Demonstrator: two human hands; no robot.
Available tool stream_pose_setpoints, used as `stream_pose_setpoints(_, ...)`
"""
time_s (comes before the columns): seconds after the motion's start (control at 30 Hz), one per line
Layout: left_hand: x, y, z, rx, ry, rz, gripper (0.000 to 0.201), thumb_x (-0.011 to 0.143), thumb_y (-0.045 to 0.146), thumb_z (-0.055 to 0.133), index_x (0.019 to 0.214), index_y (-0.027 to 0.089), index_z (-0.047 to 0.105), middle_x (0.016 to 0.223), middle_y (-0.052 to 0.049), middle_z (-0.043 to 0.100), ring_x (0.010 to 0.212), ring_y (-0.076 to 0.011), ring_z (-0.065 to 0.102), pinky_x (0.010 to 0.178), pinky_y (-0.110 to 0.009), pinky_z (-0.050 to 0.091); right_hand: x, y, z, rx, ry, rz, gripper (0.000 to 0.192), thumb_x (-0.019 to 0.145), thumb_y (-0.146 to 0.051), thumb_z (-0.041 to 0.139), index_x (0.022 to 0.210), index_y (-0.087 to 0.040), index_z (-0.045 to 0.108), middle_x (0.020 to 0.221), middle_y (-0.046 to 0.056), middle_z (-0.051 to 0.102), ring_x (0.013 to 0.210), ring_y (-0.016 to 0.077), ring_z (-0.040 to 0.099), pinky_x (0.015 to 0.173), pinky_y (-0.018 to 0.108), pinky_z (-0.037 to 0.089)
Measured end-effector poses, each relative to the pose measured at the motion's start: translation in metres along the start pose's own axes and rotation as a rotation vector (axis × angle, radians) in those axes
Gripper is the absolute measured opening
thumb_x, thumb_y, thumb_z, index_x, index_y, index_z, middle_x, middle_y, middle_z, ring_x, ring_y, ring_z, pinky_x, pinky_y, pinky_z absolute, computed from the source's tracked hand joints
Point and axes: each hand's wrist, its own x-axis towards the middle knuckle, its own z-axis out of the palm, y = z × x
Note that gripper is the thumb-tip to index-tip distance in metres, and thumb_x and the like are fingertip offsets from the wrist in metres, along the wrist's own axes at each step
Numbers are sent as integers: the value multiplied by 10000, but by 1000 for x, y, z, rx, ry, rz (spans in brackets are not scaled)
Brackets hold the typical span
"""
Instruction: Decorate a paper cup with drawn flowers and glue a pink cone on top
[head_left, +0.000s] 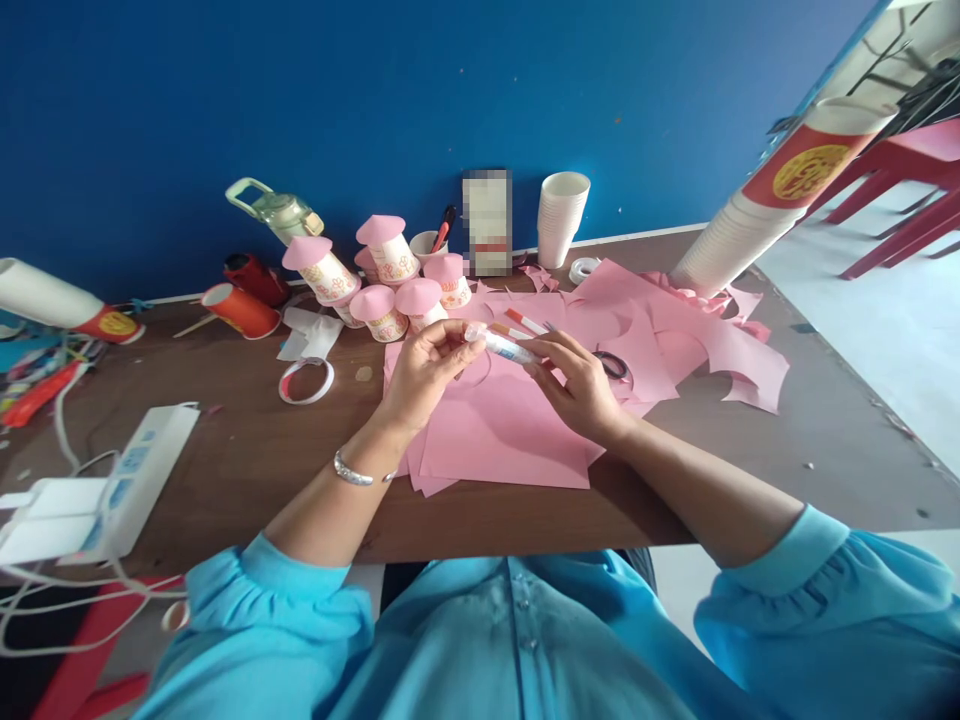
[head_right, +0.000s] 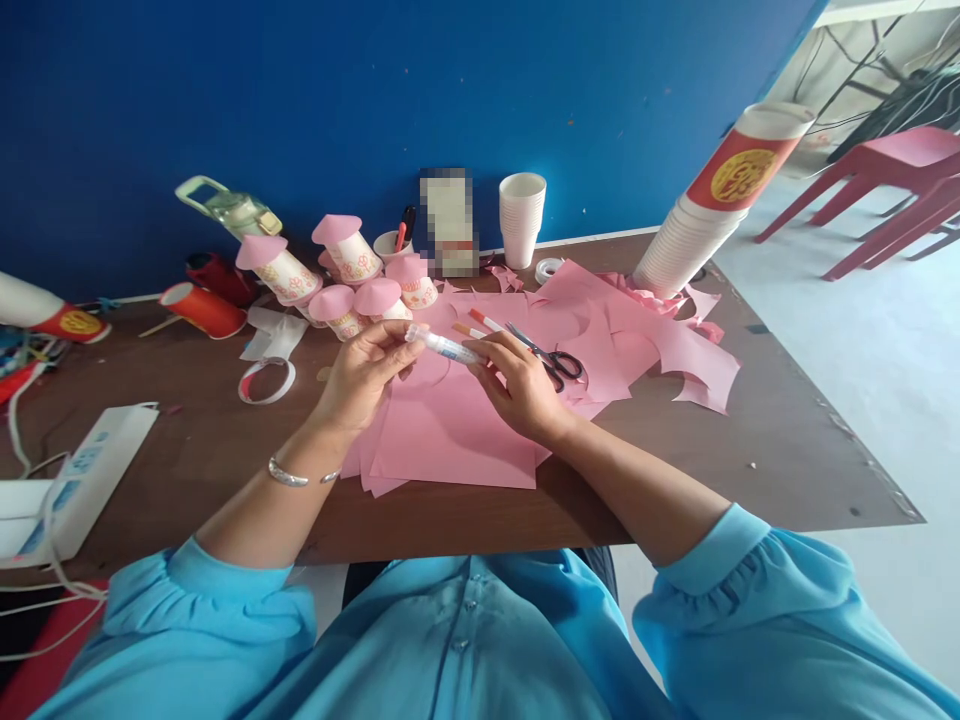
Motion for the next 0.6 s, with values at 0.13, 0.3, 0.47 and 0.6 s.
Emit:
stream_pose_setpoints(0.13, 0, -7, -2, -33, 28, -18, 330, 778, 469, 935, 921, 210, 789, 724, 23, 625, 591, -75, 482, 524, -226, 383, 0, -2, 0, -3, 19, -19, 294, 1098, -278, 525, 1317, -245, 719, 1126, 110, 733, 978, 226, 717, 847, 390, 651)
stream_pose_setpoints(0.3, -1, -4, 4, -147, -5, -108, 385, 717, 495, 968, 876, 207, 769, 678, 40, 580, 574, -66, 477, 520, -216, 390, 0, -3, 0, -10, 26, -52, 291, 1096, -265, 531, 1319, -242, 716, 1134, 118, 728, 999, 230, 718, 878, 399, 652)
stream_pose_setpoints(0.47, -5, -6, 11, -161, -20, -103, 448, 671, 524, 988, 872, 204, 747, 686, 32, 616, 580, -79, 495, 515, -230, 396, -1, -4, -2, -104, 11, -57, 317, 1099, -288, 501, 1325, -236, 717, 1188, 147, 742, 1094, 277, 728, 958, 475, 646)
stream_pose_setpoints(0.6, -6, -13, 6, -132, -53, -64, 414, 711, 508, 972, 874, 209, 737, 700, 22, 642, 605, -93, 536, 551, -243, 432, -3, -7, -2, -93, 11, -57, 329, 1104, -307, 485, 1307, -236, 734, 1180, 154, 747, 1094, 287, 731, 961, 487, 641)
